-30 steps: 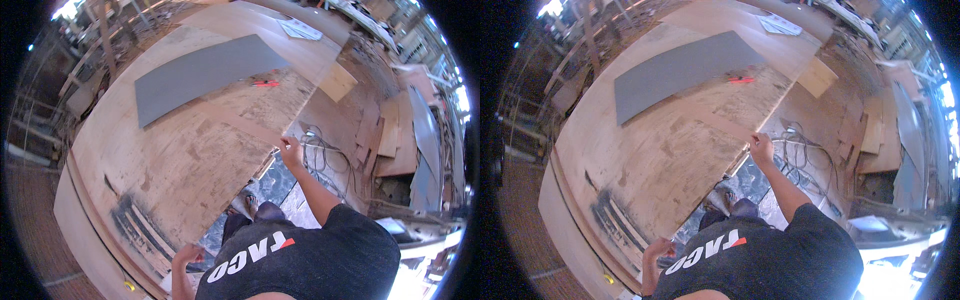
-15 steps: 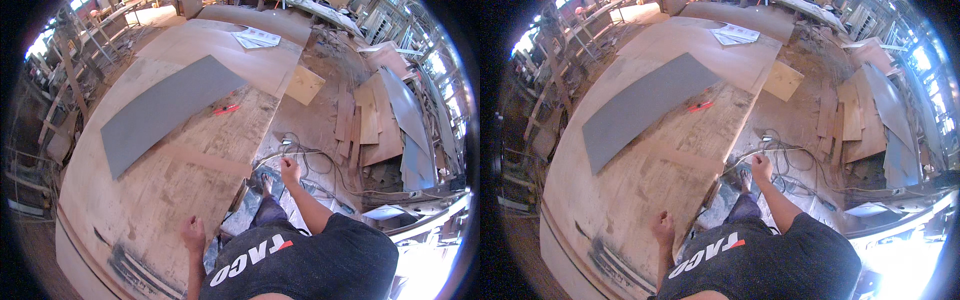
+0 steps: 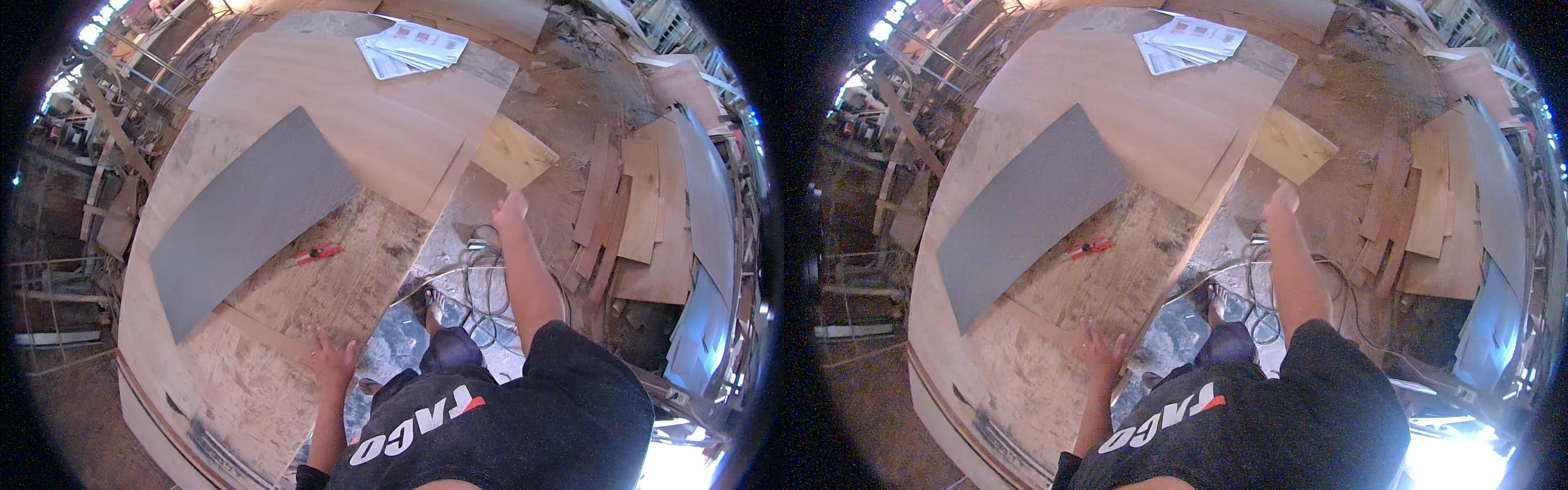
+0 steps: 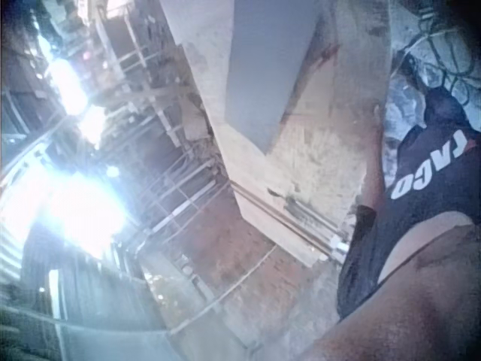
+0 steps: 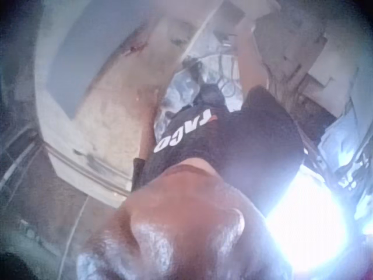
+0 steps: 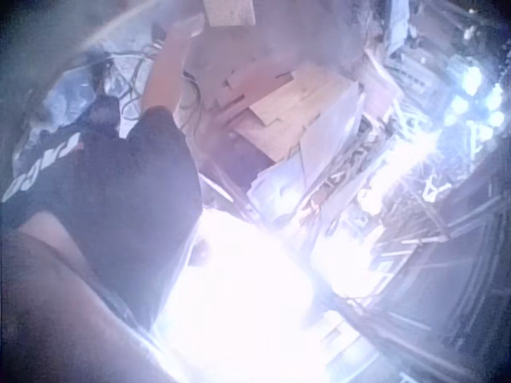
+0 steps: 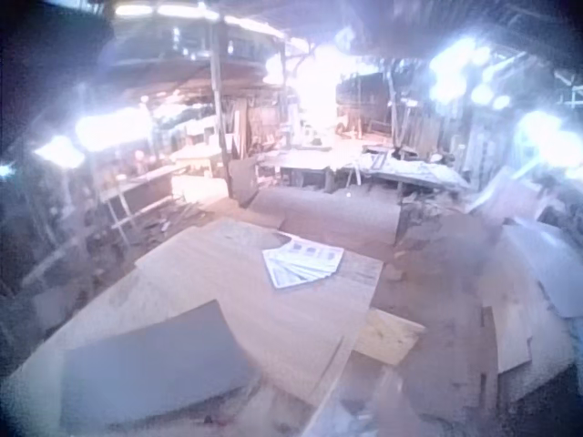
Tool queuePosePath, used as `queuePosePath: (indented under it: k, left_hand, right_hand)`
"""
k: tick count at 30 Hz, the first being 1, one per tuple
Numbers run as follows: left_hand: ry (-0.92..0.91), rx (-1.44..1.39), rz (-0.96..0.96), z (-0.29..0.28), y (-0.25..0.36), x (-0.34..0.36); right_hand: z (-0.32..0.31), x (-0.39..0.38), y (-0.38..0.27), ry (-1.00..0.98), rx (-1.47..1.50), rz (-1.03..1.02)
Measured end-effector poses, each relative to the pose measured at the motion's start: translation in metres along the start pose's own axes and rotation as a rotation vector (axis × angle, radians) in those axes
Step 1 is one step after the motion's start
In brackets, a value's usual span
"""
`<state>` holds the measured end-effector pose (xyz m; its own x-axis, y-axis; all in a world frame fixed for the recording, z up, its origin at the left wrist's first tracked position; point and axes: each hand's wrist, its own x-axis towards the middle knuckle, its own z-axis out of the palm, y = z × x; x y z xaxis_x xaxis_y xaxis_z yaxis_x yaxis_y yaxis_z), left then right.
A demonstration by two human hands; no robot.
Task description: The person measures a wooden board with a tape measure, marks it with a pencil, and cuts a piece of veneer or laminate using a utility knife and a straight edge.
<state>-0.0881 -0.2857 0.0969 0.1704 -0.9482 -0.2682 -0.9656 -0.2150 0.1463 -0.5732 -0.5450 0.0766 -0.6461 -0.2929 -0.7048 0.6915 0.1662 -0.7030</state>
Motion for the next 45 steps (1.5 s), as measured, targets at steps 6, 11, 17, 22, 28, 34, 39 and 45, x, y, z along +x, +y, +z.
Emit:
queuePosePath:
  k: [6,11,17,22,28,34,39,45]
  left_hand:
    - [-0.041,0.006,-0.093,0.029,0.014,0.012]
    - [-0.133,-0.097,-0.191,0.017,0.018,0.014]
    - [-0.263,-0.062,-0.256,-0.01,0.032,0.03]
    - [-0.395,0.005,-0.372,-0.023,0.052,0.027]
    - [-0.452,0.019,-0.371,-0.033,0.053,0.041]
    - [-0.417,0.006,-0.391,-0.032,0.056,0.041]
    - [-0.365,0.0,-0.434,-0.015,0.05,0.022]
    - [-0.433,-0.013,-0.393,-0.027,0.051,0.039]
  right_hand:
    - [0.079,0.095,-0.099,-0.294,0.06,0.193]
    - [0.101,0.175,-0.15,-0.568,-0.198,0.094]
    - [0.13,0.222,-0.201,-0.761,-0.551,-0.119]
    - [0.177,0.127,-0.124,-0.849,-0.652,-0.394]
    - [0.204,-0.031,0.084,-1.417,-0.886,-0.702]
    - [0.256,-0.106,0.135,-1.228,-1.52,-1.115]
    - [0.273,-0.127,0.16,-1.365,-1.033,0.121]
    - [0.379,-0.127,0.174,-1.186,-0.524,0.447]
